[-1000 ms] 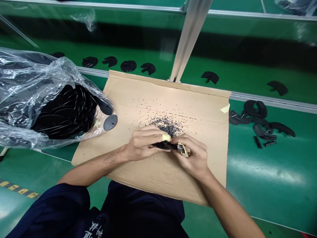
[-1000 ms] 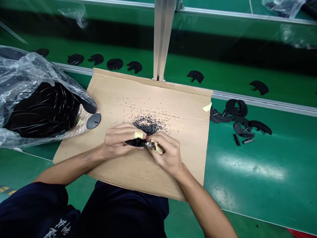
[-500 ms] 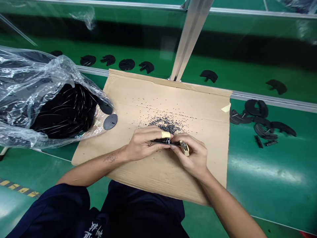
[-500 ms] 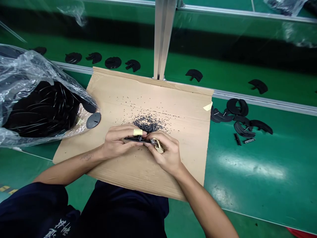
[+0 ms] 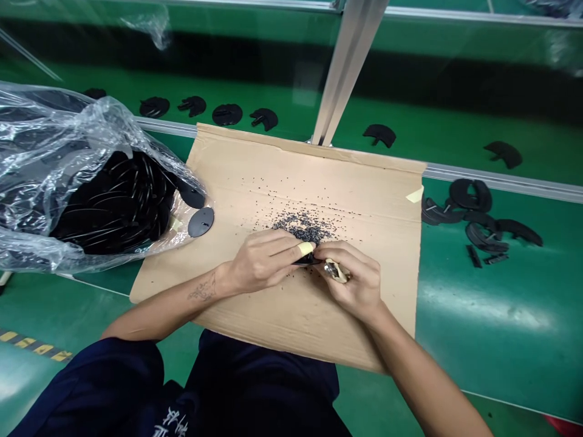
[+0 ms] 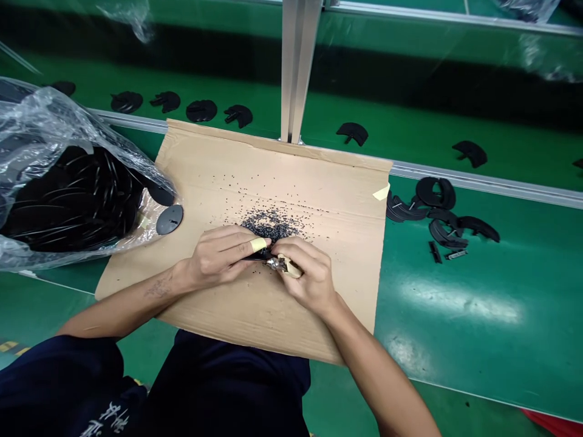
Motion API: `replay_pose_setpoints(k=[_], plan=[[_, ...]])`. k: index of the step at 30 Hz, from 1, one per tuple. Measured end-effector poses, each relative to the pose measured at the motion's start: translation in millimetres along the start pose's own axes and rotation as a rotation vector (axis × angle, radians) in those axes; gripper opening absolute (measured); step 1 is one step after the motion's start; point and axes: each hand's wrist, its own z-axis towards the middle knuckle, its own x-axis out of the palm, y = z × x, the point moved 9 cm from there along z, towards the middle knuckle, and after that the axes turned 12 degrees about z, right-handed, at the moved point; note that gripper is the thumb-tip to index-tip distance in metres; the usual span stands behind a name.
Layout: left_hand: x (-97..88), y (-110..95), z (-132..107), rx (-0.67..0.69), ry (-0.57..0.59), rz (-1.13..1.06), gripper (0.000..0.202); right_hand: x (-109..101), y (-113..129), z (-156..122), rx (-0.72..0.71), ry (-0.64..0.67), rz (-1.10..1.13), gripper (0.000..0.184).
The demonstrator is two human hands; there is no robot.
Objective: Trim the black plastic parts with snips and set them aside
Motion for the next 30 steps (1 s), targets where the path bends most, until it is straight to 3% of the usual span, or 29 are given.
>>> replay_pose_setpoints(k=[3,6,9,12,19,24,30], plan=[[3.9,12,3,-0.1,0.094,-0.25,0.032,-3,-2,2,0.019,0.006,0.035,0.02],[17.9,29,2,-0.328,0.223,-0.679,0.055,-6,1,4,0.01,0.001,0.086,0.019],[35.6,38,-6,-0.512,0.346,-0.938,0.035,-1,2,5,0.019,0.045,0.14,0.016],[41.5,36,-10,-0.558,0.373,-1.069,0.024,3,1,4,0.048,0.063,0.162,0.011],[27.9,35,-5,-0.501,0.268,-0.908,0.015,9,5,0,-0.019,0.115,0.105,0.017],[33.4,41,-9,-0.543,0.222,-0.922,0.044,-5,-1,2,0.036,-0.049,-0.02,0.016],[16.8,44,-6,-0.49,0.053,-0.623,0.02,-9,-4,5,0.046,0.036,-0.106,0.027]])
